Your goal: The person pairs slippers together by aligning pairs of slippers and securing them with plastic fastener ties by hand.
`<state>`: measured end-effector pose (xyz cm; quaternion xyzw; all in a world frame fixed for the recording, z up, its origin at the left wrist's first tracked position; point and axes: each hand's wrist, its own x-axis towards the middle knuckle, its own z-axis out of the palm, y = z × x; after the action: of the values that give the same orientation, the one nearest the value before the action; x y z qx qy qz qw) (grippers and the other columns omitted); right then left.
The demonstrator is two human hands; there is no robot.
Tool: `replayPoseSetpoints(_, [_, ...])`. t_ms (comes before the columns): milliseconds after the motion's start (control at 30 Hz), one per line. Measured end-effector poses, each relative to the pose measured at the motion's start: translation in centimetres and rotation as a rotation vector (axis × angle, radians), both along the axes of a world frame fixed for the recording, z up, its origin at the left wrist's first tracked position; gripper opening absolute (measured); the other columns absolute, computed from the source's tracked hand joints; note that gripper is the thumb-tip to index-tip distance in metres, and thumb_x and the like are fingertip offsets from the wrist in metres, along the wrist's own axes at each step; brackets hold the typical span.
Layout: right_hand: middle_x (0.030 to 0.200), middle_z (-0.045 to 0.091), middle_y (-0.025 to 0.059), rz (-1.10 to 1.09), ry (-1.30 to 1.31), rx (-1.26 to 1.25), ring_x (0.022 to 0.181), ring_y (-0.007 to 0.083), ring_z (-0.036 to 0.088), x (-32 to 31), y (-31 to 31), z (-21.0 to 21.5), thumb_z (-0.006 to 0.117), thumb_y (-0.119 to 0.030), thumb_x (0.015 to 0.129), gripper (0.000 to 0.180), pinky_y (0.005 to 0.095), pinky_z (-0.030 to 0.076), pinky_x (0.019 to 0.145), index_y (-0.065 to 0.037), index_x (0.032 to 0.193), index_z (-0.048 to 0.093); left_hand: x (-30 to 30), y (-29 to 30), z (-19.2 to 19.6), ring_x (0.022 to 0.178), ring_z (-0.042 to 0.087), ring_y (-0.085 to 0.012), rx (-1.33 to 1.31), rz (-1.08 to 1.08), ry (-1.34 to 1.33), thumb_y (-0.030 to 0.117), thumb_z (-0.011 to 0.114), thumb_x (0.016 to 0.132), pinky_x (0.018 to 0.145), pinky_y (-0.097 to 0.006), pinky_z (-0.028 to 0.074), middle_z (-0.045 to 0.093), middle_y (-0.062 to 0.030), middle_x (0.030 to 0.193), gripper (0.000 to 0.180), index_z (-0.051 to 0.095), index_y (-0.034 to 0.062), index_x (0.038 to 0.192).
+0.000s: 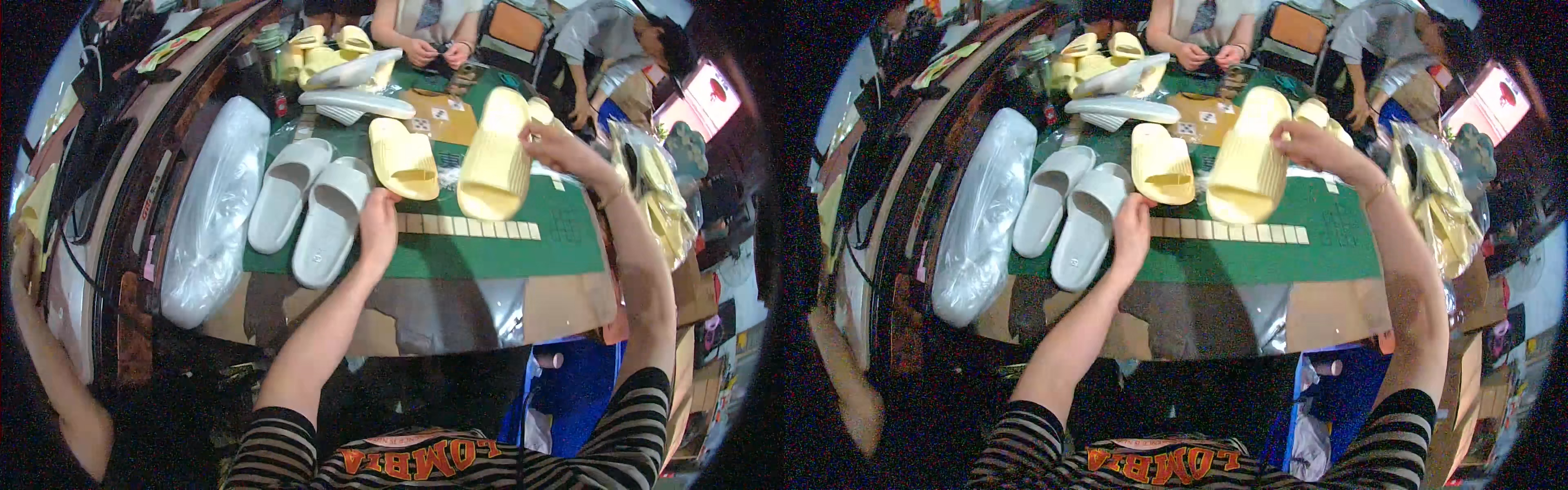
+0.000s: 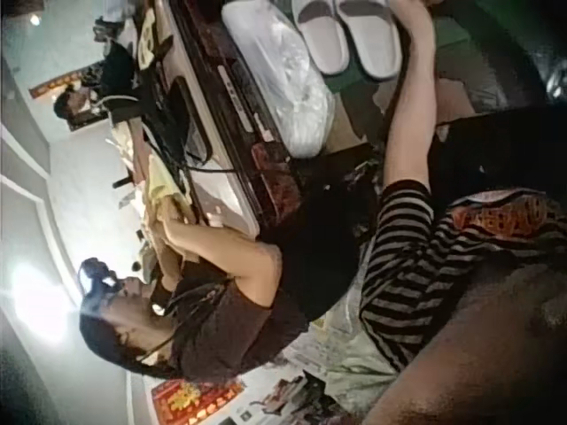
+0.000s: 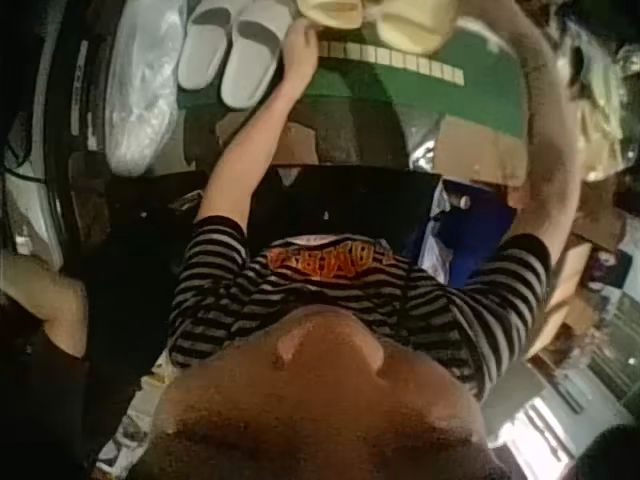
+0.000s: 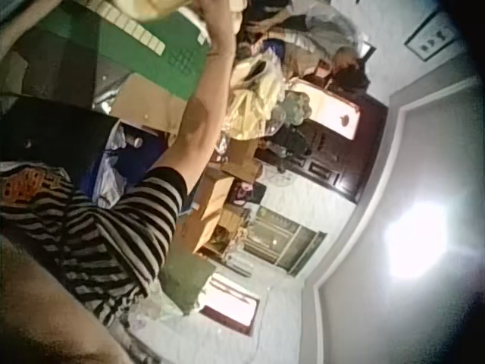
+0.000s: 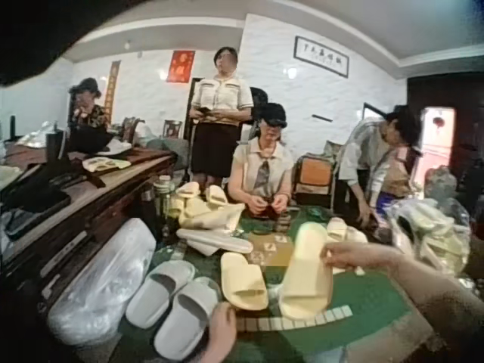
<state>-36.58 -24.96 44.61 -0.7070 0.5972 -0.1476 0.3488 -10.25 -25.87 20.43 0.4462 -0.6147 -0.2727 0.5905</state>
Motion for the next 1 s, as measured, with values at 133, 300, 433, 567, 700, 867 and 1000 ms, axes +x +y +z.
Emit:
replayPoseSetpoints(133, [0.065, 0.042, -0.0069, -0.083, -0.086, 0.138, 0.054, 0.0024, 0.038, -4.8, 8.3, -3.8, 0.056, -0.024, 0.091, 0.016, 0.0191, 0.03, 0.045, -0.011, 0.101, 0.056, 0.5, 1.1, 0.8, 0.08, 0.057, -0.0282, 0.061, 0.085, 0.071, -0.001, 0.046, 0.085, 0.073, -0.036, 0.044, 0.056, -0.014, 0.083, 0.009, 0.053, -0.0004, 0.09])
replayPoseSetpoints(300, [0.081, 0.06, 0.0092, -0.187, 0.061, -0.125, 0.075, 0.0152, 0.056, -8.5, 14.8, -11.8, 0.051, -0.015, 0.09, 0.019, 0.0317, 0.047, 0.069, -0.007, 0.106, 0.059, -2.3, 1.8, 4.0, 0.093, 0.058, -0.0311, -0.2, -0.093, -0.305, 0.016, 0.055, 0.089, 0.085, -0.038, 0.044, 0.06, -0.0154, 0.097, 0.023, 0.055, 0.0022, 0.108])
replayPoseSetpoints(433, [0.081, 0.06, 0.011, -0.42, -0.085, -0.318, 0.074, 0.0184, 0.058, -7.5, 16.7, -16.0, 0.049, -0.015, 0.092, 0.018, 0.0328, 0.047, 0.069, -0.006, 0.104, 0.059, -5.9, 3.7, 5.1, 0.094, 0.062, -0.0314, 0.082, -0.653, -0.542, 0.032, 0.062, 0.085, 0.082, -0.039, 0.047, 0.065, -0.0172, 0.101, 0.038, 0.058, 0.0098, 0.116])
replayPoseSetpoints(567, [0.07, 0.053, 0.0071, -0.268, -0.263, -0.347, 0.068, 0.0123, 0.05, -5.8, 17.4, -16.7, 0.05, -0.014, 0.092, 0.016, 0.0273, 0.043, 0.064, 0.0, 0.094, 0.057, -8.6, 9.1, 7.1, 0.107, 0.058, -0.0287, 0.323, -0.893, -0.588, 0.026, 0.066, 0.083, 0.092, -0.036, 0.044, 0.061, -0.0192, 0.113, 0.052, 0.048, 0.0139, 0.131])
replayPoseSetpoints(700, [0.073, 0.056, 0.0067, -0.148, -0.282, -0.293, 0.066, 0.0111, 0.05, -3.3, 17.3, -15.1, 0.045, -0.018, 0.096, 0.021, 0.0285, 0.043, 0.061, -0.002, 0.097, 0.057, -6.7, 11.4, 6.5, 0.108, 0.057, -0.0268, 0.366, -1.135, -0.717, 0.038, 0.057, 0.09, 0.093, -0.035, 0.044, 0.059, -0.0168, 0.117, 0.05, 0.046, 0.0092, 0.13])
replayPoseSetpoints(867, [0.068, 0.05, 0.002, -0.366, -0.658, -0.351, 0.063, 0.0088, 0.041, -2.0, 17.7, -14.8, 0.046, -0.017, 0.095, 0.023, 0.0269, 0.037, 0.056, -0.007, 0.113, 0.058, -4.1, 14.1, 4.7, 0.083, 0.057, -0.0159, 0.522, -0.771, -0.334, 0.027, 0.063, 0.087, 0.074, -0.03, 0.046, 0.062, -0.012, 0.09, 0.034, 0.056, -0.0008, 0.106])
replayPoseSetpoints(1000, [0.076, 0.053, 0.0001, -0.301, -0.644, -0.331, 0.065, 0.0075, 0.041, -1.0, 20.0, -13.6, 0.044, -0.017, 0.096, 0.027, 0.0239, 0.037, 0.055, -0.008, 0.118, 0.057, -3.1, 14.3, 4.8, 0.075, 0.058, -0.025, 0.441, -0.383, -0.424, 0.028, 0.06, 0.089, 0.068, -0.036, 0.045, 0.061, -0.0156, 0.085, 0.04, 0.053, -0.0022, 0.114])
